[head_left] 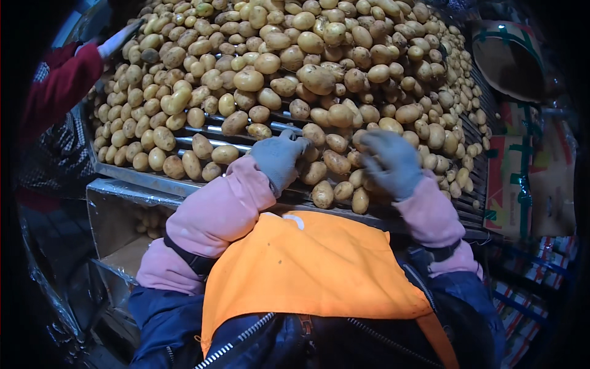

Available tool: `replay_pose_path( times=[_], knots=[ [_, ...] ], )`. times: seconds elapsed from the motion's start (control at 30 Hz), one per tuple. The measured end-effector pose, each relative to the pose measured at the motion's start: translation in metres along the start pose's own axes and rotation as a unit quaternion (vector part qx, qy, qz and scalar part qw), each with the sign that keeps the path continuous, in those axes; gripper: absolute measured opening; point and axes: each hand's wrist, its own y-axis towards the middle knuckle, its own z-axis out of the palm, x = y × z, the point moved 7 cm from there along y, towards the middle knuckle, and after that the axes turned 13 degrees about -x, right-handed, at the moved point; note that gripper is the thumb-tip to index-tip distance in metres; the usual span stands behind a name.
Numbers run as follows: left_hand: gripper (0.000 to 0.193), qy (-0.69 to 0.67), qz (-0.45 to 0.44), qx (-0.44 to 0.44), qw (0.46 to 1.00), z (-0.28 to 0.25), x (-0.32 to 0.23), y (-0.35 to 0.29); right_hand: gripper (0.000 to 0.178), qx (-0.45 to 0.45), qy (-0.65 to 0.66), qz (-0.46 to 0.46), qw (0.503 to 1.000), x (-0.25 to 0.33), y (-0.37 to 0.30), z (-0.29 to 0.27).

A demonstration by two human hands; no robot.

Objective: Sorting and inspecting potatoes on a processing line in a warehouse.

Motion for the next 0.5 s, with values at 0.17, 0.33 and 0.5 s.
replay_pose_path(
  times=[0.17,0.33,0.5],
  knots=[
    [0.03,0.09,-0.057,0.071,0.992,0.004,0.013,0.007,0.032,0.234,0.066,-0.024,0.97,0.016,0.024,0.085],
    [0.03,0.13,-0.027,0.049,0.99,0.009,0.013,0.017,0.034,0.282,0.142,0.089,0.945,0.021,0.026,0.102],
    [0.026,-0.008,-0.117,0.079,0.99,-0.012,0.011,0.017,0.031,0.139,0.443,0.388,0.797,-0.011,0.018,0.077]
  ],
)
